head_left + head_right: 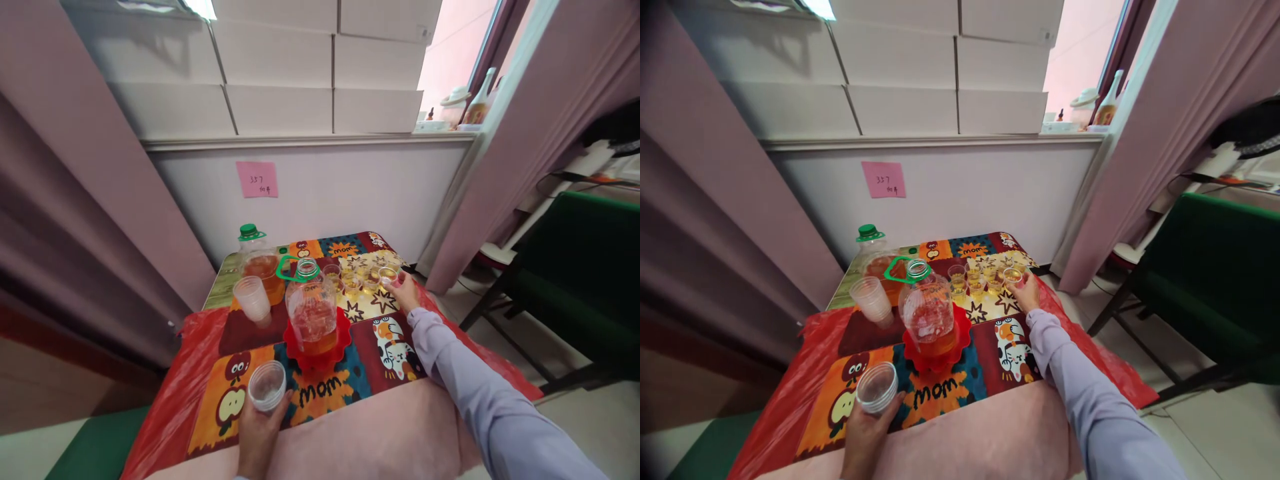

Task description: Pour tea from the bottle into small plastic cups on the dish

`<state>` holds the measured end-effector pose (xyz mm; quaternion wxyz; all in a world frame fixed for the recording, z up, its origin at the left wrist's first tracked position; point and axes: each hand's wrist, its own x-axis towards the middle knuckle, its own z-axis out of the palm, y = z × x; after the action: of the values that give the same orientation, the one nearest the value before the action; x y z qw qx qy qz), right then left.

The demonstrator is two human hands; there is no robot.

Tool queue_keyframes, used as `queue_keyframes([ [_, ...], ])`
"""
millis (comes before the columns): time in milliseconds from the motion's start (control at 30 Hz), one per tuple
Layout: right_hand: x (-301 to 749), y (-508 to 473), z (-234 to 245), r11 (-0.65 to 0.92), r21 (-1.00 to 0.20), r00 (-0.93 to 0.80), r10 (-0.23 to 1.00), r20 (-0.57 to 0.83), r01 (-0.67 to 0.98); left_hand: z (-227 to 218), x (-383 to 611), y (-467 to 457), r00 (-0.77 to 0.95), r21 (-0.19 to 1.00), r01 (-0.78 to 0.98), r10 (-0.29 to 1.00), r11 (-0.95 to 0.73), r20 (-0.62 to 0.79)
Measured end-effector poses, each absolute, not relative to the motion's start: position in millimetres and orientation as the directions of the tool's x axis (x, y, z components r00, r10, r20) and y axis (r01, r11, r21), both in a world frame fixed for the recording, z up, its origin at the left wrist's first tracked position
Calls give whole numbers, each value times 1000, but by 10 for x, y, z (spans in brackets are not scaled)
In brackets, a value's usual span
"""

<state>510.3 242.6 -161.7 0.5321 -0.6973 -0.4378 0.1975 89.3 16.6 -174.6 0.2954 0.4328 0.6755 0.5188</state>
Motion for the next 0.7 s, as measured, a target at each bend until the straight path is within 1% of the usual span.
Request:
queue_keyframes([
  [200,5100,2648,-1826,-40,-924,502,848,170,381,-1729,887,151,-441,947,303,897,111,36],
  [300,5156,2628,-1861,-23,-915,506,839,201,403,-1734,879,155,-462,943,302,887,142,14],
  [400,5232,2572,-1804,6,-885,481,837,259,465,-1744,879,165,-473,940,305,881,152,11],
  [533,5281,2546,-1615,65,-795,364,864,347,603,-1744,886,171,-455,940,314,890,132,27],
  [700,5241,2582,-1430,129,-619,182,892,413,774,-1729,886,163,-440,939,319,898,125,30],
])
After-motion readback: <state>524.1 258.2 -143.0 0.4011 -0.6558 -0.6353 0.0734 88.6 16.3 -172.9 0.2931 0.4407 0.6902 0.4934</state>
